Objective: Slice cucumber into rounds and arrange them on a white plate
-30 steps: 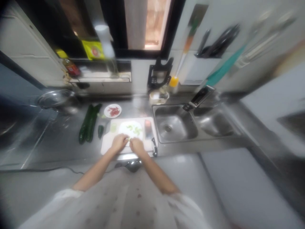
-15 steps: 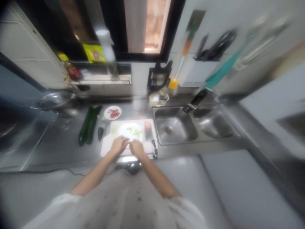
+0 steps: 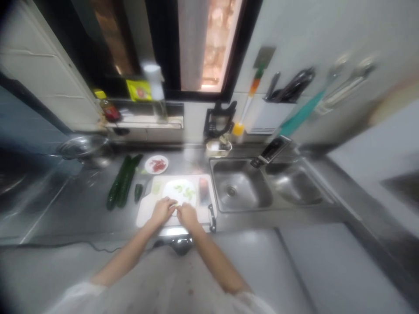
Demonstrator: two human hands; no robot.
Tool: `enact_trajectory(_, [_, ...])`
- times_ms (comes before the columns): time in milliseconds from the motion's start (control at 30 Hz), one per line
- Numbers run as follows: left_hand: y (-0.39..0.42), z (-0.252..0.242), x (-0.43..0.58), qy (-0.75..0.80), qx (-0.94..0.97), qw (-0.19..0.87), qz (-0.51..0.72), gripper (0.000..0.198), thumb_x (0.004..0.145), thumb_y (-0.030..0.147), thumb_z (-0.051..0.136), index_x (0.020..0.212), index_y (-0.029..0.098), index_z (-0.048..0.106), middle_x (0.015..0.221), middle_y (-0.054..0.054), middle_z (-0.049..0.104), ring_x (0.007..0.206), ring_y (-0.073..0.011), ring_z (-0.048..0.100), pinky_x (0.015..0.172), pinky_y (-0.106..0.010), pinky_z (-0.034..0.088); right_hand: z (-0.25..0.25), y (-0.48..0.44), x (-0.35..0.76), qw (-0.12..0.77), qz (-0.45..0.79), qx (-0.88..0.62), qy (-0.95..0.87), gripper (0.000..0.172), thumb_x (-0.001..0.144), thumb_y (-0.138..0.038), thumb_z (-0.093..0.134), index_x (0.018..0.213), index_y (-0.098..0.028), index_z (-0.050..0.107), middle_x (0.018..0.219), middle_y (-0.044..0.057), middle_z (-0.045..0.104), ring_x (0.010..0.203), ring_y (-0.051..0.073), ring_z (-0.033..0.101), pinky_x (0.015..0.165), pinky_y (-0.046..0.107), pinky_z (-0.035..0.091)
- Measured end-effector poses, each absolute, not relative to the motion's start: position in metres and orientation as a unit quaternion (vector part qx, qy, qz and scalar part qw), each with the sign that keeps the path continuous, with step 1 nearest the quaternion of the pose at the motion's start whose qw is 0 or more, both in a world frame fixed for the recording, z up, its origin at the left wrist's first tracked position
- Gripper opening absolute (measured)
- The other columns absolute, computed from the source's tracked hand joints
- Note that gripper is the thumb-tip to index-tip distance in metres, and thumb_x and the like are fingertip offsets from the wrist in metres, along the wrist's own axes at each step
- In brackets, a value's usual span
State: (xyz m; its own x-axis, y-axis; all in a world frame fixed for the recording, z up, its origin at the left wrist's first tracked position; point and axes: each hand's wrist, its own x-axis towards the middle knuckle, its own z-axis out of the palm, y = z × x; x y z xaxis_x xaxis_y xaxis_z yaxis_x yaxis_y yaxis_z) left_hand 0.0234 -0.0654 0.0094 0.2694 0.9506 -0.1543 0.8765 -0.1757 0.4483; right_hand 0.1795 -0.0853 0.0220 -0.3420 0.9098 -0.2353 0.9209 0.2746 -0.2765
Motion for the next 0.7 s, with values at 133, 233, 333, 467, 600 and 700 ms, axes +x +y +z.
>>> enact_trajectory(133, [-0.066,0.009,0.024,0.6,0.76,0.235,0.08,0.032,0.09,0.032,0.047,0.115,0.025,0.064,0.103,-0.008,0.06,0.1,-0.0214,0.055,0.089,-0.033,0.035,0.019,-0.085,0.18,0.012,-0.183,0.578,0.795,0.029,0.093,-0.028,0.04,0.105,-0.022,0.065,0.098,0.008,0.06,0.09,0.019,0.053,0.073,0.026,0.036])
enact_trajectory(233, [-0.066,0.009,0.025,0.603,0.759,0.235,0.077,0.032,0.09,0.032,0.046,0.116,0.025,0.064,0.103,-0.007,0.059,0.1,-0.0209,0.054,0.089,-0.032,0.035,0.017,-0.085,0.181,0.007,-0.182,0.58,0.794,0.028,0.093,-0.028,0.041,0.105,-0.022,0.065,0.096,0.007,0.06,0.089,0.018,0.052,0.073,0.026,0.035])
enact_trajectory(333, [-0.066,0.009,0.026,0.605,0.757,0.235,0.075,0.032,0.09,0.031,0.047,0.116,0.025,0.064,0.103,-0.008,0.059,0.1,-0.0213,0.054,0.089,-0.032,0.034,0.015,-0.086,0.182,-0.002,-0.179,0.582,0.793,0.028,0.092,-0.027,0.041,0.103,-0.022,0.066,0.095,0.007,0.06,0.088,0.017,0.052,0.073,0.025,0.035])
enact_trajectory(467, [-0.065,0.004,0.027,0.605,0.755,0.239,0.086,0.031,0.089,0.032,0.047,0.114,0.025,0.065,0.101,-0.008,0.06,0.1,-0.022,0.054,0.088,-0.033,0.035,0.013,-0.087,0.183,-0.027,-0.172,0.577,0.798,0.028,0.092,-0.025,0.041,0.102,-0.022,0.066,0.093,0.006,0.06,0.087,0.017,0.052,0.074,0.025,0.034])
enact_trajectory(600, [-0.064,-0.004,0.027,0.604,0.748,0.247,0.123,0.03,0.088,0.033,0.048,0.109,0.024,0.067,0.098,-0.007,0.062,0.098,-0.0221,0.056,0.089,-0.034,0.036,0.013,-0.087,0.184,-0.031,-0.175,0.581,0.794,0.027,0.091,-0.025,0.042,0.1,-0.022,0.067,0.093,0.006,0.061,0.087,0.017,0.053,0.073,0.025,0.034])
enact_trajectory(700, [-0.062,-0.011,0.021,0.618,0.724,0.24,0.193,0.029,0.088,0.031,0.047,0.107,0.021,0.067,0.099,-0.008,0.063,0.097,-0.0207,0.057,0.09,-0.032,0.039,0.014,-0.085,0.185,-0.041,-0.189,0.588,0.786,0.027,0.089,-0.025,0.043,0.102,-0.022,0.067,0.093,0.006,0.062,0.088,0.018,0.054,0.074,0.025,0.035])
